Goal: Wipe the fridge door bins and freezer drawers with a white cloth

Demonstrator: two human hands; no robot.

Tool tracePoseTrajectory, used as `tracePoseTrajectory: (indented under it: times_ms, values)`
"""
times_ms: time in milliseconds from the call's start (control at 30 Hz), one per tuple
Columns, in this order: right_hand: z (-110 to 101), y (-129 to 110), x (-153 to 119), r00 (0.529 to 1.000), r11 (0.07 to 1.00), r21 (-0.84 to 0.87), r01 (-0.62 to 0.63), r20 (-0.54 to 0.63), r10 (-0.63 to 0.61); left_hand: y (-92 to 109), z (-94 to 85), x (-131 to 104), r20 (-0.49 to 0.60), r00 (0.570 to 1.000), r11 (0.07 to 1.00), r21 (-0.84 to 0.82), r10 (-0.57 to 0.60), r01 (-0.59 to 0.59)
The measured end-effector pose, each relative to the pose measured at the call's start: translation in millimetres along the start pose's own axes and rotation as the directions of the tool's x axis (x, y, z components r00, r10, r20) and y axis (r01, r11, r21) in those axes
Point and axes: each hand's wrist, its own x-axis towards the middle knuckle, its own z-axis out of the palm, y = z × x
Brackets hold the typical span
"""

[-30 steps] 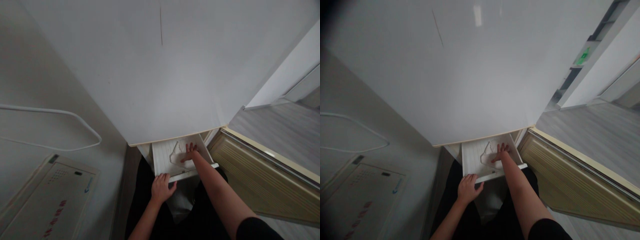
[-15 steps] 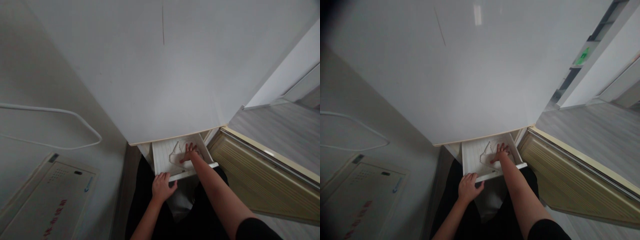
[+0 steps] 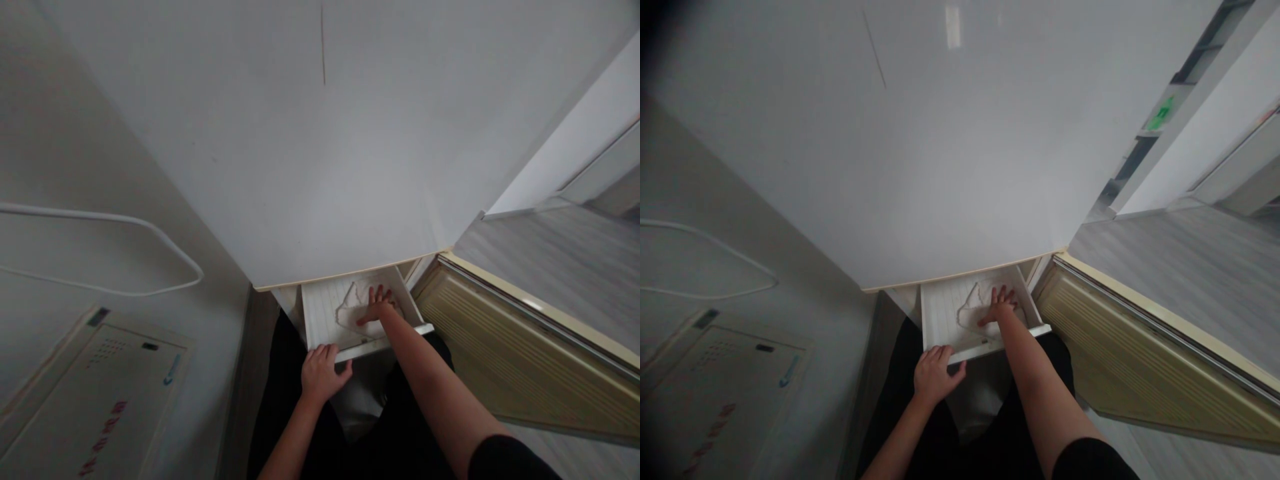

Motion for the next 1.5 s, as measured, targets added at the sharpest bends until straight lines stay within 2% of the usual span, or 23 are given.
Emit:
tracePoseTrajectory:
  times_ms: [267,400,533,667,800,900,967,1033,1100,1200,1300,1400,1433,1500]
  values:
    - [6.1,1.9,4.6,1.0,1.0,0.01,0.005,-0.013,-0.005,-0.3,0.5,-0.4,0.004,1.0,1.0,0.007,-0.004,0.004]
    - [2.2,-2.6,0.6,1.0,1.0,0.01,0.005,-0.015,-0.004,-1.5,2.7,-1.5,-0.001,1.0,1.0,0.016,0.001,-0.001]
    - [-6.9,-15.4,-4.2,0.999,1.0,-0.004,-0.012,-0.052,0.011,-1.3,2.8,-1.3,-0.007,1.0,0.999,0.028,0.017,-0.016]
    - [-4.3,-43.2,-8.1,0.986,0.99,-0.045,0.133,-0.099,-0.136,-1.8,4.6,-1.6,-0.015,1.0,0.999,0.045,0.018,-0.018]
    - [12.9,-93.1,-12.3,0.921,0.937,-0.1,0.336,-0.173,-0.348,-4.1,8.0,-2.9,-0.005,1.0,0.997,0.069,0.022,-0.022]
    - [18.4,-131.0,-11.4,0.844,0.859,-0.167,0.483,-0.171,-0.508,-5.5,9.2,-3.8,-0.009,0.999,0.997,0.072,0.043,-0.042]
    - [13.7,-145.8,-5.9,0.775,0.786,-0.205,0.584,-0.147,-0.614,-5.9,9.0,-4.1,-0.002,0.999,0.997,0.063,0.048,-0.048]
    - [3.9,-148.9,3.2,0.712,0.724,-0.214,0.655,-0.147,-0.687,-5.9,8.1,-4.2,0.01,0.999,0.997,0.056,0.044,-0.044]
    - [-7.4,-141.5,13.8,0.709,0.732,-0.189,0.655,-0.181,-0.681,-5.8,7.1,-4.1,0.021,0.999,0.997,0.055,0.044,-0.045]
    - [-22.0,-116.3,27.9,0.777,0.806,-0.136,0.576,-0.213,-0.592,-5.9,6.2,-4.3,0.016,0.998,0.997,0.058,0.052,-0.053]
    - [-31.2,-76.8,37.4,0.84,0.871,-0.112,0.478,-0.229,-0.491,-6.3,6.5,-5.0,-0.005,0.999,0.997,0.051,0.054,-0.054]
    - [-34.3,-28.6,43.2,0.915,0.961,-0.019,0.276,-0.303,-0.268,-6.2,7.5,-5.7,-0.012,0.998,0.998,0.039,0.058,-0.058]
    - [-33.4,-13.8,44.5,0.923,0.975,0.032,0.221,-0.329,-0.198,-6.0,7.9,-5.9,-0.015,0.998,0.998,0.037,0.055,-0.055]
    - [-28.1,8.1,46.1,0.922,0.976,0.079,0.203,-0.352,-0.164,-5.5,8.8,-6.1,-0.022,0.999,0.998,0.033,0.046,-0.045]
